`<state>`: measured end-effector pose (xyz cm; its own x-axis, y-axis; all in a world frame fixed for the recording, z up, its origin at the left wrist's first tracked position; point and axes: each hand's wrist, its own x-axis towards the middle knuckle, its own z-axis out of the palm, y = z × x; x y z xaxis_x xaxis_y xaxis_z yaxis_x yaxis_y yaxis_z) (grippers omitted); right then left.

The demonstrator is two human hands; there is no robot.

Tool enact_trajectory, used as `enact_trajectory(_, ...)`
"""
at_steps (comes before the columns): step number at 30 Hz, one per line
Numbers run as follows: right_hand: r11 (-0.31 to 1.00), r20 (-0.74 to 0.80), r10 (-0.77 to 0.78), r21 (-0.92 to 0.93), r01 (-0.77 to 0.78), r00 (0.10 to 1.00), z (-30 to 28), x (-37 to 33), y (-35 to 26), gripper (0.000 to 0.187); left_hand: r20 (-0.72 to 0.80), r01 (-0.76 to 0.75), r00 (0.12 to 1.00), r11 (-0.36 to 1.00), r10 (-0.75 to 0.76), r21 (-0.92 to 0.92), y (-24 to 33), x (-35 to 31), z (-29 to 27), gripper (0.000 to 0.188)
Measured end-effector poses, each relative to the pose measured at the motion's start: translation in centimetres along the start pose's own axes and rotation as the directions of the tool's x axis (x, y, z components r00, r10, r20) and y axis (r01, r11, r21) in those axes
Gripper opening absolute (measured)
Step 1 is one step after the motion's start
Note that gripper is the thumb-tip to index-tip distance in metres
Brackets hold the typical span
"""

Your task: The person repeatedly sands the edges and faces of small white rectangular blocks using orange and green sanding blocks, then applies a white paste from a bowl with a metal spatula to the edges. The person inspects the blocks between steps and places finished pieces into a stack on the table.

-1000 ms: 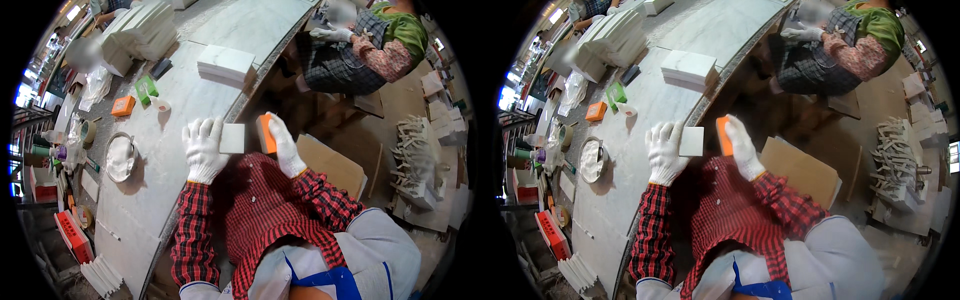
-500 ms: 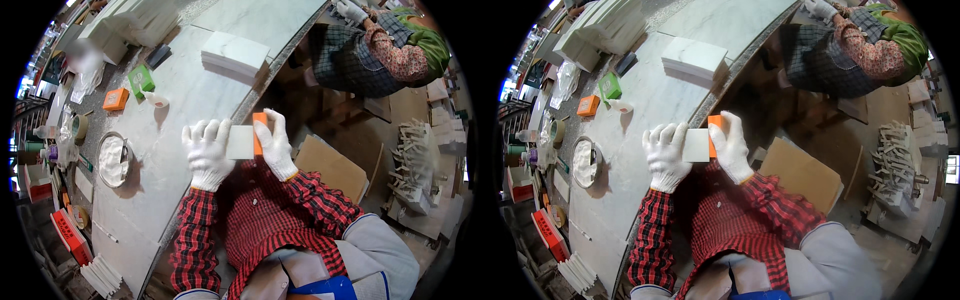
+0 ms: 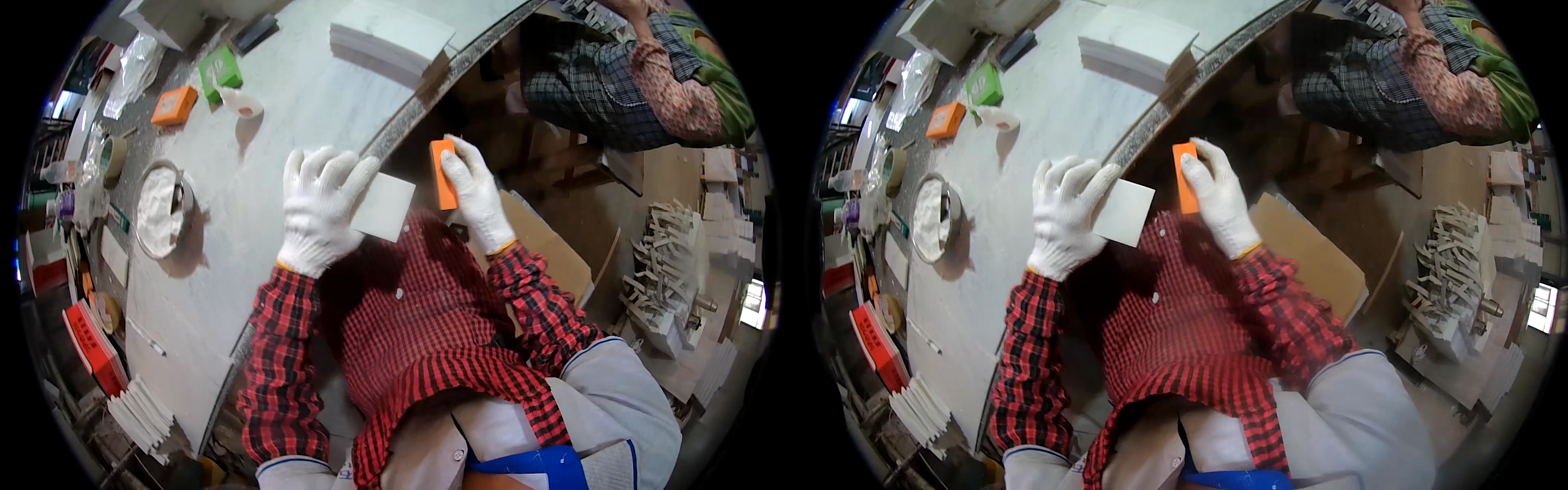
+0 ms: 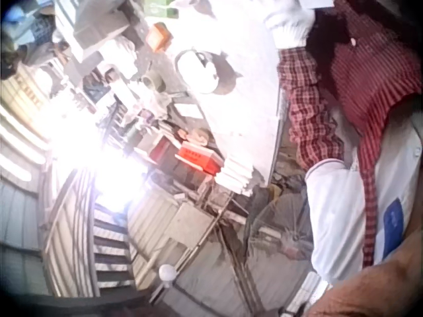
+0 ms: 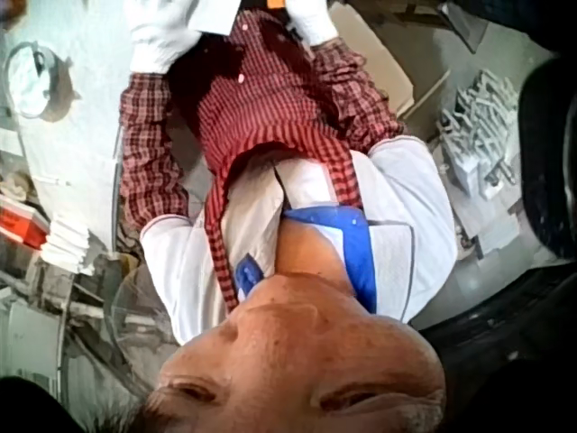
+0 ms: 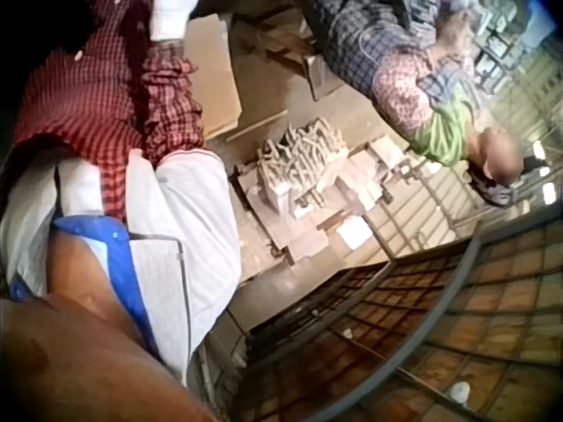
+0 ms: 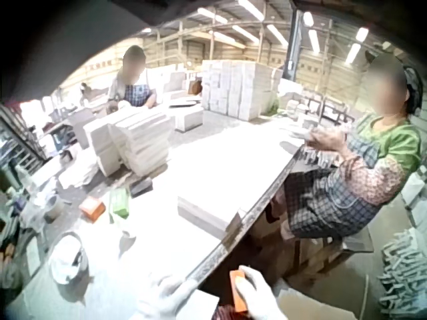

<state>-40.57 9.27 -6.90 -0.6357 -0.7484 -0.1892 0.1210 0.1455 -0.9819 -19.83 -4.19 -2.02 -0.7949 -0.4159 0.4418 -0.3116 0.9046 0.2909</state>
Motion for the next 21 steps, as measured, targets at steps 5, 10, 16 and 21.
enact_trajectory(5,0.999,0.453,0.024,-0.038,-0.007,0.891,-2.6,-0.6,-4.1,0.046,0.161,-0.116,0.980,0.993,0.114,0.004,-0.2,-0.8,-0.9,0.045)
enact_trajectory(10,0.972,0.551,0.040,-0.213,0.094,0.834,-2.4,-1.0,-3.5,0.045,0.273,-0.153,0.954,0.984,0.122,0.096,-0.5,-0.9,-1.3,0.054)
enact_trajectory(16,0.844,0.564,-0.111,-0.381,0.377,0.819,-1.5,-3.1,-3.8,0.056,0.198,-0.112,0.974,0.994,0.111,-0.009,-0.7,-0.7,-0.9,0.055)
enact_trajectory(21,0.831,0.456,-0.206,-0.385,0.401,0.866,1.1,-2.6,-3.3,0.055,0.187,-0.156,0.969,0.987,0.159,-0.029,-0.8,-0.1,-1.2,0.058)
